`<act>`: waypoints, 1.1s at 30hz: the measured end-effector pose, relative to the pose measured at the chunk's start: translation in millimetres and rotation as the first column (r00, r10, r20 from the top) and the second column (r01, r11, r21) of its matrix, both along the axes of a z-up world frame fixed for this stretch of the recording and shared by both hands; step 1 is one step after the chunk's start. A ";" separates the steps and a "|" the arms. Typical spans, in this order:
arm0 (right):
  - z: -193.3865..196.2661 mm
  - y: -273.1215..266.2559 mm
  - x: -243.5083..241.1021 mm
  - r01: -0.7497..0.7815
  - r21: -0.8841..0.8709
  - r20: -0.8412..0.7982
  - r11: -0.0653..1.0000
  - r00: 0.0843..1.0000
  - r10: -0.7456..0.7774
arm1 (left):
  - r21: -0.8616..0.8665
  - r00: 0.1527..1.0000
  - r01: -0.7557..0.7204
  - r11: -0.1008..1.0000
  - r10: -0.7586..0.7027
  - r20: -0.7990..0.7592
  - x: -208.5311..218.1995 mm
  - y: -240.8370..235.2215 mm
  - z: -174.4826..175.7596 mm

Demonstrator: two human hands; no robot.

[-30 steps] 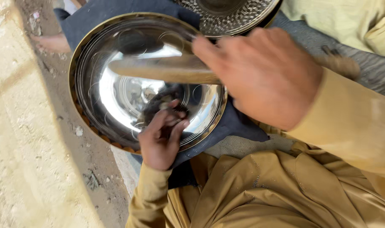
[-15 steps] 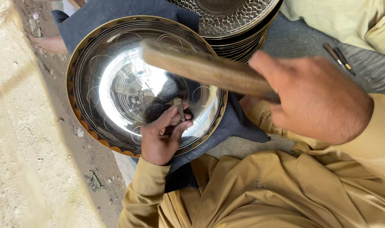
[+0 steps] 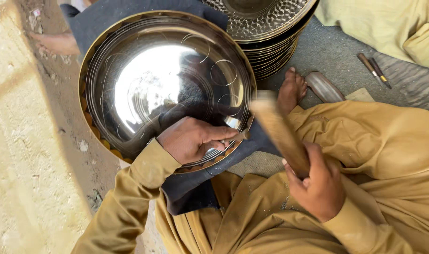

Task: The person uses a hammer and a metal punch to create a decorative pattern on a large metal plate. They repeatedly strike the punch against the plate's surface to form a textured design.

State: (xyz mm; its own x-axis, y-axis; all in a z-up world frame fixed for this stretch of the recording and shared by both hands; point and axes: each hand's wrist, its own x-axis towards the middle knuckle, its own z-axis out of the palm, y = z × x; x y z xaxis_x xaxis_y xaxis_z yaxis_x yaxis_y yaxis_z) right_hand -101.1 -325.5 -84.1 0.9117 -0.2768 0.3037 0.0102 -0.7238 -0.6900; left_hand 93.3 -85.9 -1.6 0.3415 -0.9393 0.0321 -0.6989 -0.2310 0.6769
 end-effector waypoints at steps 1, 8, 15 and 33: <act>-8.2 -0.7 -1.9 -0.014 0.049 -0.047 0.999 0.999 0.017 | 0.041 0.999 0.040 0.998 -0.039 -0.015 5.2 -3.3 1.6; -7.0 0.1 3.9 0.008 0.188 -0.175 0.982 0.984 0.026 | 0.059 0.998 0.010 0.998 -0.013 0.056 -4.6 2.4 3.5; 49.9 -36.1 53.6 -0.164 0.035 -0.379 0.986 0.910 0.165 | -0.106 0.925 -0.378 0.920 0.380 0.002 -33.8 15.9 -8.4; 175.1 -18.5 159.9 -0.525 -0.650 -0.381 0.549 0.850 0.363 | -0.413 0.567 -0.798 0.440 0.781 -0.262 -78.0 5.1 -42.2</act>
